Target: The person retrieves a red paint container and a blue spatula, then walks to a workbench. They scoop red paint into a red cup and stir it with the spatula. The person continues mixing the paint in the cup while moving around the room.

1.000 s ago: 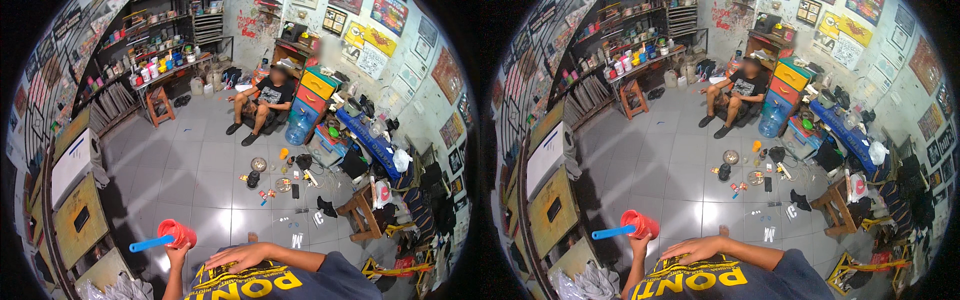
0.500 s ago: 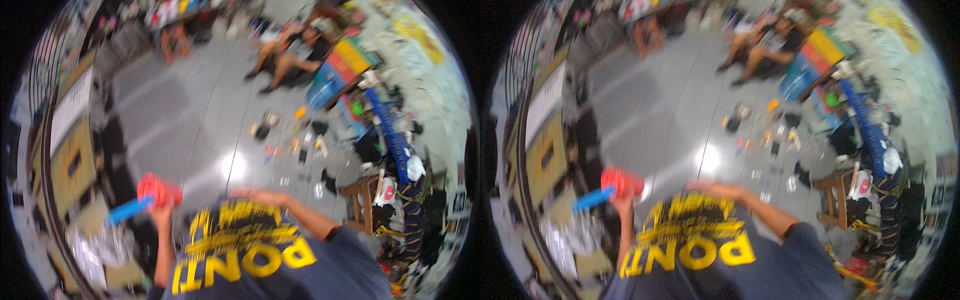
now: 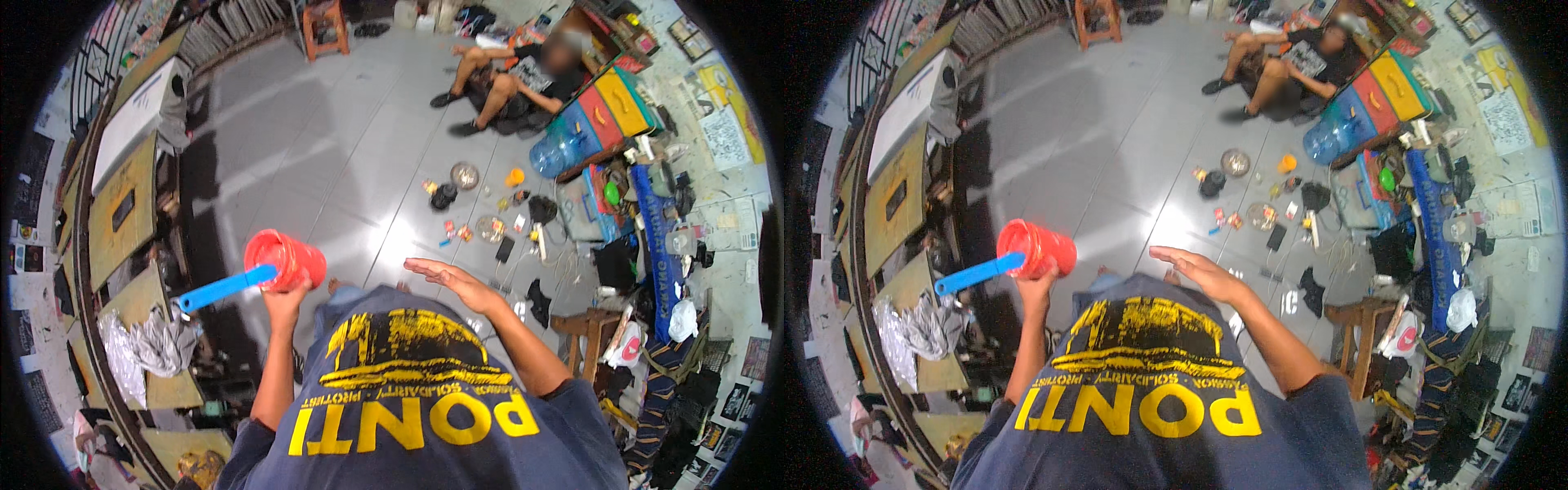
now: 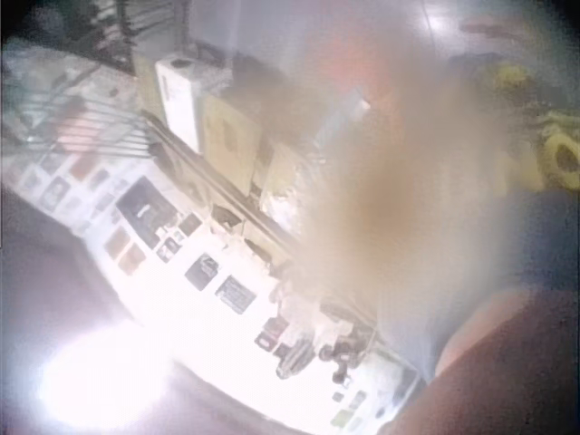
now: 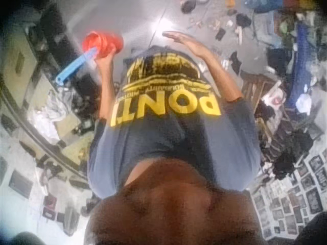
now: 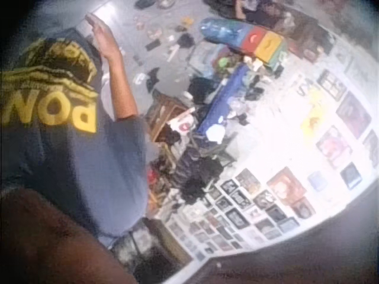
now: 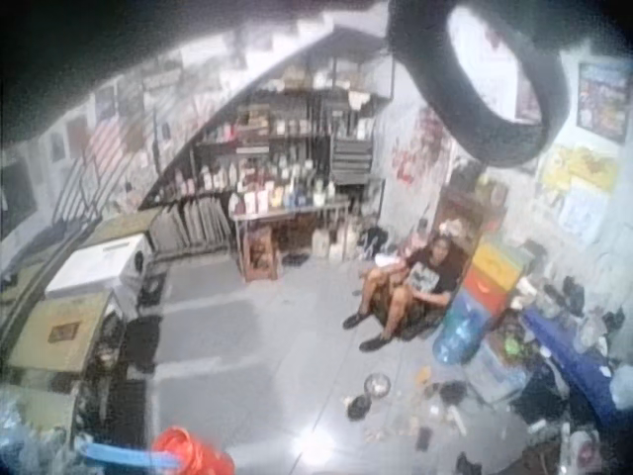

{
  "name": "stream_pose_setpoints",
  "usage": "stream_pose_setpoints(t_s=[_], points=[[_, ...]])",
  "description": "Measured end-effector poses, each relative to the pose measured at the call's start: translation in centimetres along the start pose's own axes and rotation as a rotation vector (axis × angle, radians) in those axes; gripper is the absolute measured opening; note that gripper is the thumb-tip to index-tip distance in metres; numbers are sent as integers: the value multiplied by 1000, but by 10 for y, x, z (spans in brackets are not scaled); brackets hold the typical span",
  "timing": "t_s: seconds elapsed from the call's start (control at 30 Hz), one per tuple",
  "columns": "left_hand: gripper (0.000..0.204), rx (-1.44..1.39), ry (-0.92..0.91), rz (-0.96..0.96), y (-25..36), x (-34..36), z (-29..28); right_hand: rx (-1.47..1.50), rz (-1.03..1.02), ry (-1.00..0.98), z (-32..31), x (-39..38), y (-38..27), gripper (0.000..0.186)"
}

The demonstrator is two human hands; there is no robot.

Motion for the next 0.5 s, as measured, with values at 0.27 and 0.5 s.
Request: stream_pose_setpoints(t_s=[0.27, 0.5], points=[[85, 34, -139, 46, 10, 25, 57, 196, 19, -8, 19, 20, 12, 59], [86, 297, -241, 266, 65, 8, 130, -619, -607, 235, 26, 68, -201, 81]])
Point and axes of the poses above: each hand's wrist, its own x-axis towards the middle knuckle, its own z-axis out of the palm, y = z × x, the point moved 10 cm from there along x, towards the middle knuckle, and after that the axes turned 14 degrees about -z, right-handed, at the moved point
